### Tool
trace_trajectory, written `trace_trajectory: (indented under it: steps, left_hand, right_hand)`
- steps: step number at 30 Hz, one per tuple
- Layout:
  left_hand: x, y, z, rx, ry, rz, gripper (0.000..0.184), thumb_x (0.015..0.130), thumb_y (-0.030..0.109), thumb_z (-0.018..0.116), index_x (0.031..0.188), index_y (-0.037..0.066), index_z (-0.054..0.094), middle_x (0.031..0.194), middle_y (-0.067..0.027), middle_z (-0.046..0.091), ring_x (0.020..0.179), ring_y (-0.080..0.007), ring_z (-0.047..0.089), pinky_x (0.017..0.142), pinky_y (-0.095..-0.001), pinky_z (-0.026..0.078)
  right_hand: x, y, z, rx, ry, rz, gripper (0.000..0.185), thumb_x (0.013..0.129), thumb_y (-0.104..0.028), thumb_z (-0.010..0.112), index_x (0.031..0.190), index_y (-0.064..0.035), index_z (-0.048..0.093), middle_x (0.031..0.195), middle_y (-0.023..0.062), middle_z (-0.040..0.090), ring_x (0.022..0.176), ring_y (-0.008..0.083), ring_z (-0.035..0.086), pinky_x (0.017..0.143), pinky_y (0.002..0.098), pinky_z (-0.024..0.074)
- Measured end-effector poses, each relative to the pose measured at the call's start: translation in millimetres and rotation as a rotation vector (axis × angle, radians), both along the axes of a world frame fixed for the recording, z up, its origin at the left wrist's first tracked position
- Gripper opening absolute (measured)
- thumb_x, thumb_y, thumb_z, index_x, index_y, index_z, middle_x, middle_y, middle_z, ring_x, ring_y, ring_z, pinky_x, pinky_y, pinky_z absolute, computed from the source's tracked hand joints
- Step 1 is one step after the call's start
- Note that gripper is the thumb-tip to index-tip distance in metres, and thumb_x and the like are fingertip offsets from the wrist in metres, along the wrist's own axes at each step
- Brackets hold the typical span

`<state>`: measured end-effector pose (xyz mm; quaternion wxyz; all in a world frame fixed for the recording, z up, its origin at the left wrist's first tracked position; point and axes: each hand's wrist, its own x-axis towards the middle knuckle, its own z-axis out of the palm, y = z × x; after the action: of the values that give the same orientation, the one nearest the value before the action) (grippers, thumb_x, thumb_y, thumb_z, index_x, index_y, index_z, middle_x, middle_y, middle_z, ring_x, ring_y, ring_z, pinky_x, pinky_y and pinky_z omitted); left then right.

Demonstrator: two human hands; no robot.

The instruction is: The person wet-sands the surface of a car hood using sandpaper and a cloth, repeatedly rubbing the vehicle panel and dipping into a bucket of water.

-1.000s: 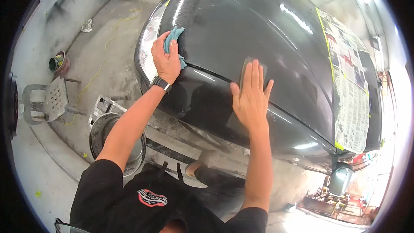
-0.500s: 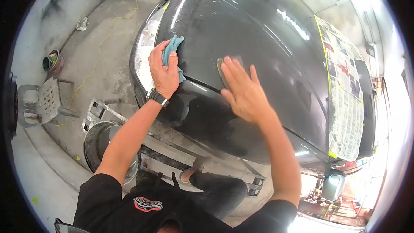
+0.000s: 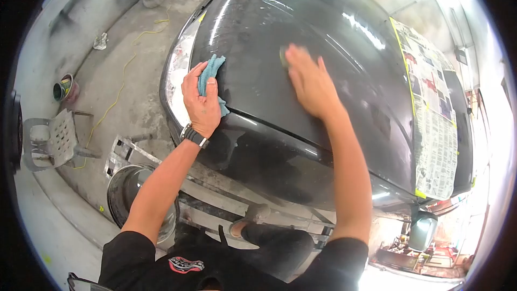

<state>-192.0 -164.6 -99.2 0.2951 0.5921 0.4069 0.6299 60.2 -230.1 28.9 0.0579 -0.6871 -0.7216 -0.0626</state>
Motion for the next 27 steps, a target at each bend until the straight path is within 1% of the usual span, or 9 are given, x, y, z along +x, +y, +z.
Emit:
trace_trajectory:
  steps: [4, 6, 8, 13, 15, 19, 22, 25, 27]
  left_hand:
    - [-1, 0, 0, 0.001, 0.029, 0.010, 0.039, 0.095, 0.016, 0.067, 0.132, 0.002, 0.065, 0.135, -0.0220, 0.064, 0.128, -0.0410, 0.056, 0.113, -0.0510, 0.040]
    - [1, -1, 0, -0.018, 0.007, 0.006, 0.036, 0.098, 0.017, 0.064, 0.131, 0.002, 0.065, 0.132, -0.0207, 0.065, 0.127, -0.0393, 0.057, 0.112, -0.0487, 0.041]
    - [1, 3, -6, -0.013, 0.030, -0.006, 0.035, 0.100, 0.018, 0.063, 0.130, 0.001, 0.065, 0.131, -0.0195, 0.066, 0.124, -0.0381, 0.057, 0.110, -0.0483, 0.042]
    - [5, 3, -5, 0.018, 0.005, -0.010, 0.035, 0.103, 0.020, 0.061, 0.132, 0.001, 0.064, 0.130, -0.0175, 0.066, 0.120, -0.0358, 0.058, 0.106, -0.0462, 0.044]
    - [4, 1, -6, 0.014, -0.009, -0.012, 0.035, 0.104, 0.021, 0.061, 0.132, 0.000, 0.064, 0.130, -0.0177, 0.066, 0.120, -0.0354, 0.059, 0.105, -0.0453, 0.045]
    - [6, 7, -12, 0.013, -0.026, -0.006, 0.035, 0.105, 0.022, 0.060, 0.132, 0.000, 0.065, 0.129, -0.0190, 0.066, 0.119, -0.0356, 0.060, 0.105, -0.0449, 0.046]
    - [4, 8, -17, -0.028, 0.043, 0.022, 0.035, 0.107, 0.022, 0.060, 0.133, -0.001, 0.065, 0.130, -0.0183, 0.066, 0.123, -0.0354, 0.060, 0.107, -0.0440, 0.045]
    - [4, 15, -23, 0.002, 0.096, 0.015, 0.040, 0.110, 0.026, 0.054, 0.135, -0.005, 0.064, 0.131, -0.0221, 0.069, 0.119, -0.0346, 0.064, 0.108, -0.0424, 0.046]
    - [3, 16, -22, 0.004, 0.072, -0.005, 0.043, 0.110, 0.028, 0.054, 0.135, -0.006, 0.064, 0.133, -0.0224, 0.068, 0.120, -0.0353, 0.064, 0.107, -0.0426, 0.047]
  right_hand:
    - [35, 121, -10, 0.064, 0.032, -0.144, 0.050, 0.113, -0.038, 0.038, 0.152, -0.0104, 0.054, 0.163, 0.0113, 0.047, 0.153, 0.0308, 0.041, 0.125, 0.0587, 0.0296]
    - [33, 116, -18, 0.078, -0.022, -0.211, 0.053, 0.112, -0.041, 0.038, 0.154, -0.0106, 0.051, 0.165, 0.0126, 0.044, 0.154, 0.0309, 0.039, 0.125, 0.0589, 0.0301]
    - [34, 70, -12, 0.109, -0.062, -0.238, 0.055, 0.112, -0.043, 0.039, 0.156, -0.0108, 0.047, 0.167, 0.0137, 0.041, 0.155, 0.0312, 0.037, 0.125, 0.0592, 0.0298]
    - [141, -160, 15, 0.150, -0.021, -0.728, 0.061, 0.111, -0.046, 0.041, 0.160, -0.0108, 0.040, 0.171, 0.0124, 0.036, 0.159, 0.0305, 0.030, 0.124, 0.0643, 0.0243]
    - [178, -210, 4, 0.209, -0.075, -1.006, 0.060, 0.109, -0.045, 0.044, 0.155, -0.0067, 0.042, 0.164, 0.0168, 0.040, 0.154, 0.0327, 0.036, 0.120, 0.0646, 0.0296]
    - [62, -86, 14, 0.349, -0.069, -0.835, 0.049, 0.105, -0.045, 0.049, 0.128, -0.0029, 0.060, 0.134, 0.0193, 0.058, 0.131, 0.0366, 0.055, 0.108, 0.0606, 0.0411]
    - [10, -17, -21, 0.275, -0.081, -0.601, 0.063, 0.108, -0.047, 0.042, 0.153, -0.0037, 0.043, 0.165, 0.0199, 0.040, 0.156, 0.0368, 0.032, 0.126, 0.0617, 0.0241]
    - [46, -89, -7, 0.245, -0.013, -0.576, 0.066, 0.107, -0.048, 0.043, 0.155, -0.0037, 0.044, 0.167, 0.0175, 0.039, 0.156, 0.0346, 0.033, 0.124, 0.0617, 0.0246]
    - [96, -175, 17, 0.219, -0.004, -0.803, 0.066, 0.108, -0.049, 0.039, 0.156, -0.0044, 0.042, 0.166, 0.0168, 0.040, 0.156, 0.0318, 0.034, 0.124, 0.0643, 0.0241]
